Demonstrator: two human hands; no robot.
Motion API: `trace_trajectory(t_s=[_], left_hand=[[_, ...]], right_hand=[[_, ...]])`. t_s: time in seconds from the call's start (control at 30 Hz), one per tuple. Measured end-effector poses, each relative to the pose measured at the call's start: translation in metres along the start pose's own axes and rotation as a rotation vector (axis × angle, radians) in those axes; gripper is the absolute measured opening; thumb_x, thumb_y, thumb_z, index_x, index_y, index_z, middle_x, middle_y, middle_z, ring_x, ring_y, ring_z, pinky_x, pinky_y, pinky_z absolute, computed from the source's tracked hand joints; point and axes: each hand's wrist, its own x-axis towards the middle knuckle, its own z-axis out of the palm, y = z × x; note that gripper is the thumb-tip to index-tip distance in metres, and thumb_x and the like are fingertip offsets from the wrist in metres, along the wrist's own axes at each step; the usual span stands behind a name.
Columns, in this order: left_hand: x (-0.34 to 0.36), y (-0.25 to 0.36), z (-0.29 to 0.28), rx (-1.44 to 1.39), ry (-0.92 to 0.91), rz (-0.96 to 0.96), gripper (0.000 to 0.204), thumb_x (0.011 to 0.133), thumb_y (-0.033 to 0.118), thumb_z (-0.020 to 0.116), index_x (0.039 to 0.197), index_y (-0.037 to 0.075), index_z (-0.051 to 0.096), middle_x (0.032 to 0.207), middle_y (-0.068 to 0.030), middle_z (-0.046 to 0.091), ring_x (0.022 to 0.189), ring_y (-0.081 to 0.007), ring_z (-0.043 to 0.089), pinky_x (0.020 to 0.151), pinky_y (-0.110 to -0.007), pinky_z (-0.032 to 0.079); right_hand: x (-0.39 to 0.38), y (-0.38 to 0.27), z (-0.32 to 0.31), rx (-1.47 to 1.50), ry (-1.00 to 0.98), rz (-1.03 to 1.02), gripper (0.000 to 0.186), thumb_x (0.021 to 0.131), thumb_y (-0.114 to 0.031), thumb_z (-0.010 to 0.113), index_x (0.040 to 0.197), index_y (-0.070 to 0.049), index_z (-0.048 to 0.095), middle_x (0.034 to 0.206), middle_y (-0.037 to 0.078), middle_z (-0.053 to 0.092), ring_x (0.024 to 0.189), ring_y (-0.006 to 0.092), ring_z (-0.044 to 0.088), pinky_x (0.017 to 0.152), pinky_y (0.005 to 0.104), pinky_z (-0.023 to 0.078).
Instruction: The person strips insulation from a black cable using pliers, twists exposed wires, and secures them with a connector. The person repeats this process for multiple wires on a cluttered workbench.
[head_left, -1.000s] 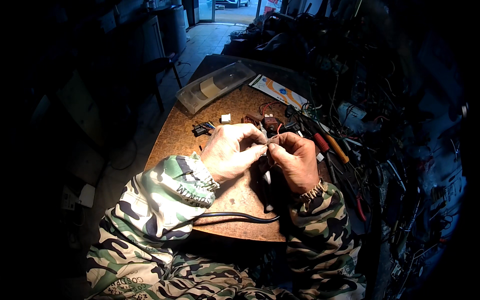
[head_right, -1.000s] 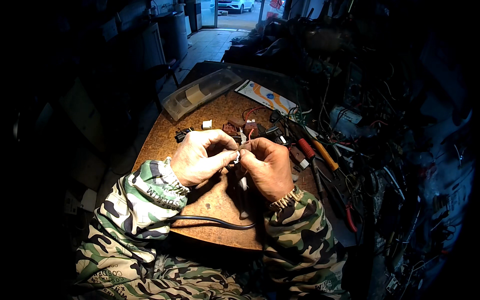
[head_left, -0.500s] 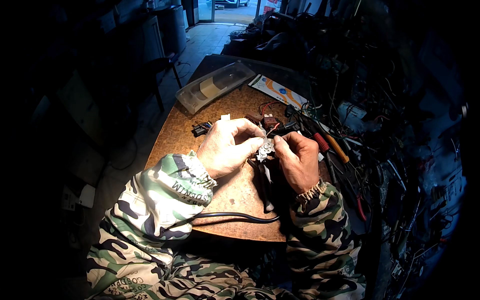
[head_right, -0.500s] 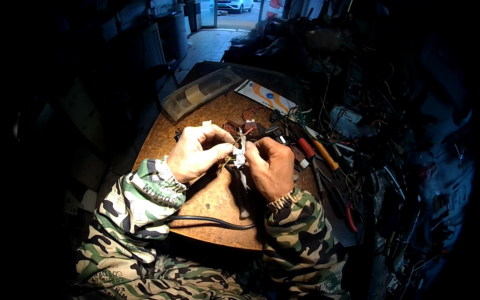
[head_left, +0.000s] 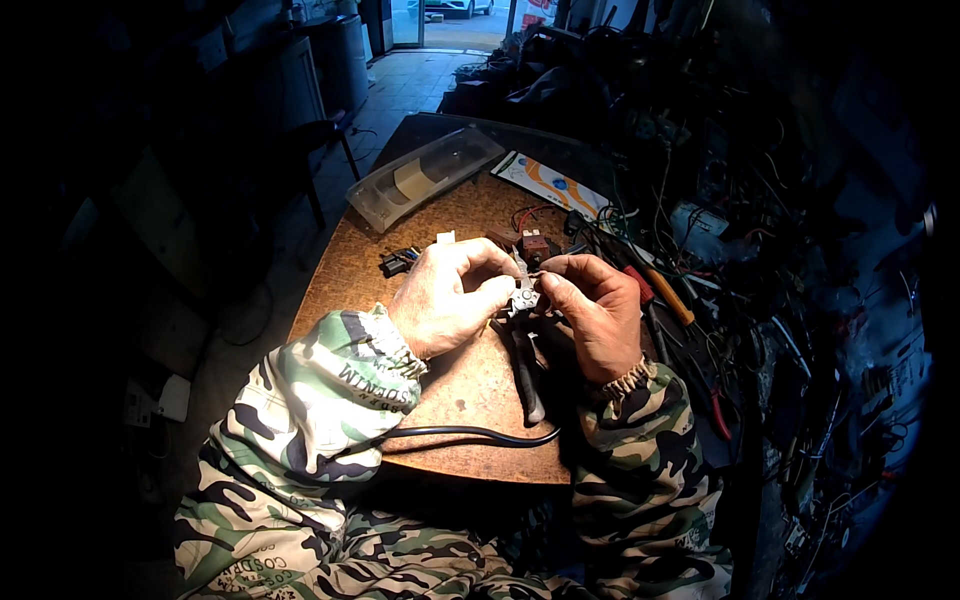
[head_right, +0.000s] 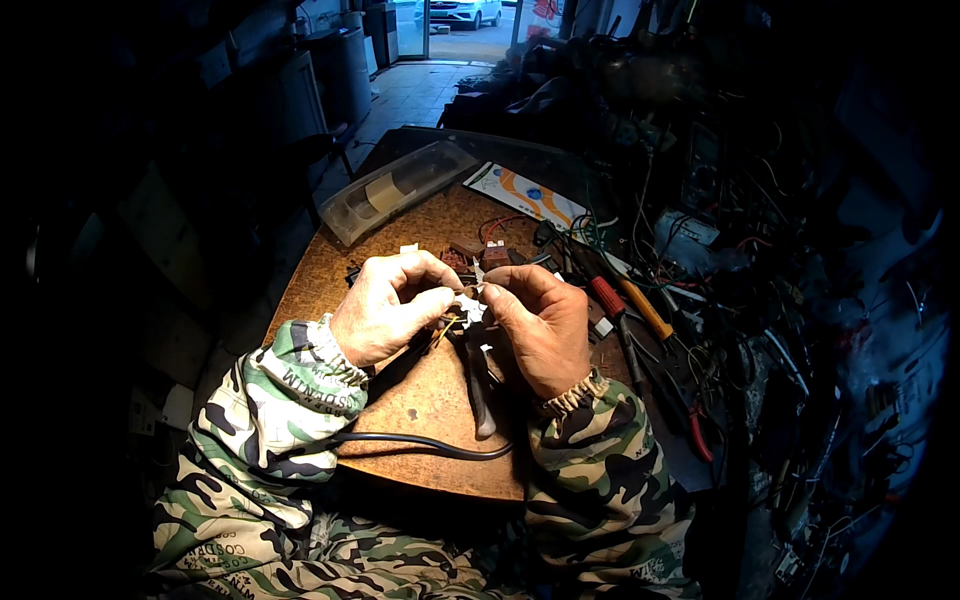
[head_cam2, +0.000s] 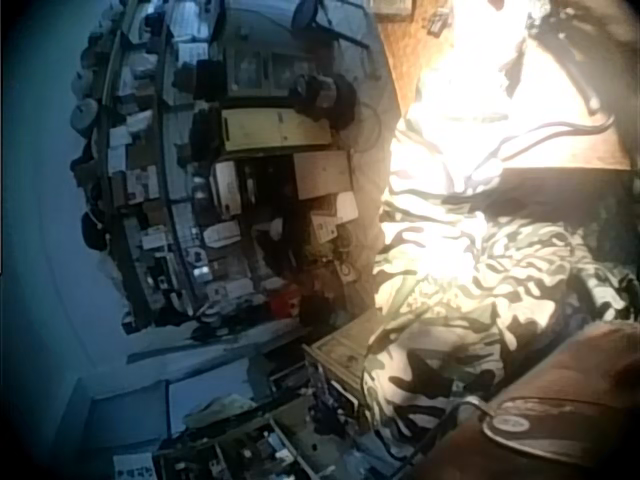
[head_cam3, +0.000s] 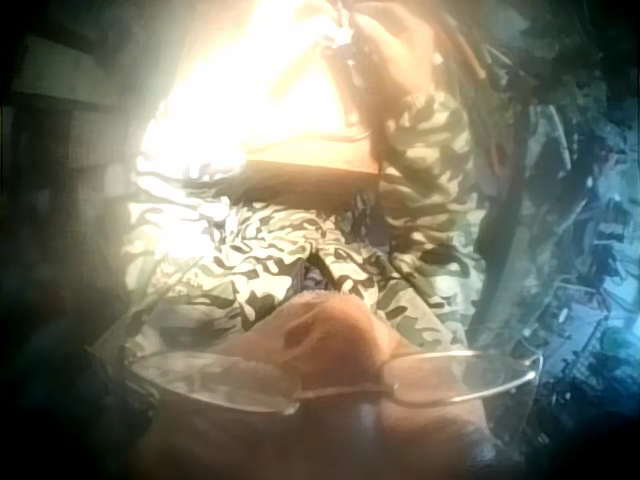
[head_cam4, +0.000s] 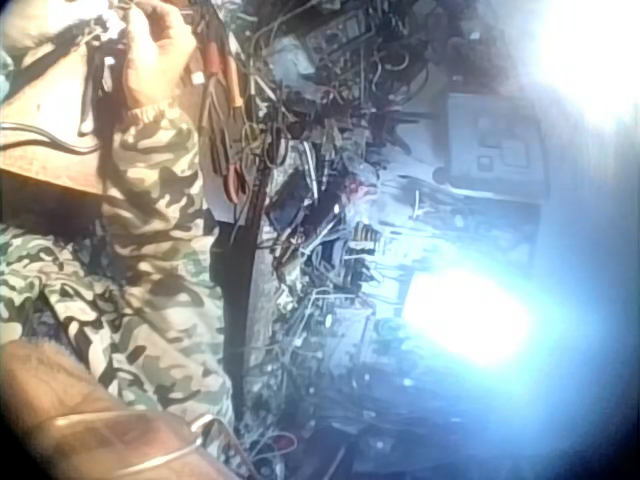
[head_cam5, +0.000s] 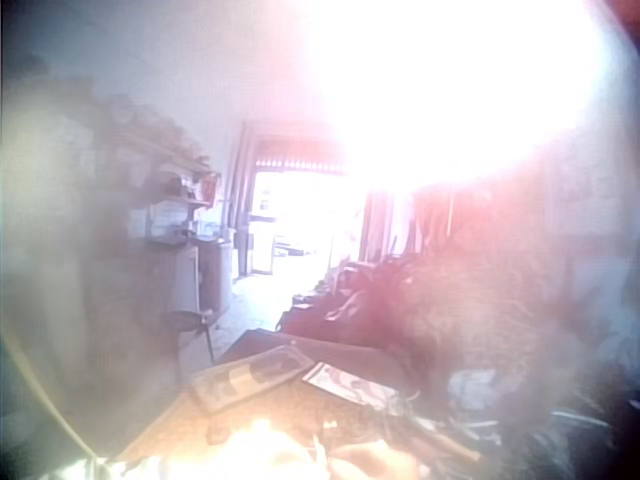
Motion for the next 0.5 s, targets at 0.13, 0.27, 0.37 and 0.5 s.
trace_trajectory(t_s=[0.13, 0.27, 0.37, 0.5], left_hand=[[-0.012, 0.011, -0.005, 0.08, 0.069, 0.046, 0.018, 0.09, 0.011, 0.068, 0.103, -0.002, 0.071, 0.09, -0.0086, 0.074, 0.083, -0.0114, 0.069, 0.076, -0.027, 0.056], [-0.002, -0.002, 0.005, 0.034, -0.001, 0.057, 0.015, 0.093, 0.002, 0.069, 0.107, -0.004, 0.07, 0.093, -0.0068, 0.073, 0.087, -0.0107, 0.069, 0.08, -0.025, 0.055], [-0.004, 0.002, 0.002, 0.081, 0.012, 0.067, 0.013, 0.093, 0.001, 0.069, 0.105, -0.004, 0.07, 0.093, -0.0069, 0.073, 0.086, -0.0106, 0.068, 0.079, -0.025, 0.055], [-0.003, -0.002, 0.002, 0.11, 0.03, 0.049, 0.01, 0.092, 0.002, 0.069, 0.101, -0.003, 0.071, 0.089, -0.0061, 0.073, 0.082, -0.0097, 0.068, 0.075, -0.024, 0.055]], right_hand=[[0.004, -0.006, 0.015, -0.034, -0.031, -0.041, 0.018, 0.095, -0.007, 0.069, 0.106, 0.006, 0.068, 0.089, 0.006, 0.071, 0.076, 0.0089, 0.064, 0.068, 0.023, 0.053], [-0.002, -0.002, 0.006, -0.109, -0.013, -0.053, 0.017, 0.096, -0.008, 0.069, 0.105, 0.006, 0.068, 0.089, 0.005, 0.07, 0.078, 0.0082, 0.063, 0.07, 0.0232, 0.052], [-0.003, -0.005, 0.011, -0.148, -0.041, -0.071, 0.016, 0.097, -0.009, 0.067, 0.104, 0.005, 0.068, 0.087, 0.004, 0.069, 0.079, 0.0079, 0.061, 0.071, 0.0234, 0.051], [-0.003, -0.003, 0.013, -0.229, -0.037, -0.062, 0.016, 0.098, -0.01, 0.064, 0.1, 0.005, 0.067, 0.083, 0.002, 0.066, 0.076, 0.0071, 0.058, 0.068, 0.0229, 0.048]])
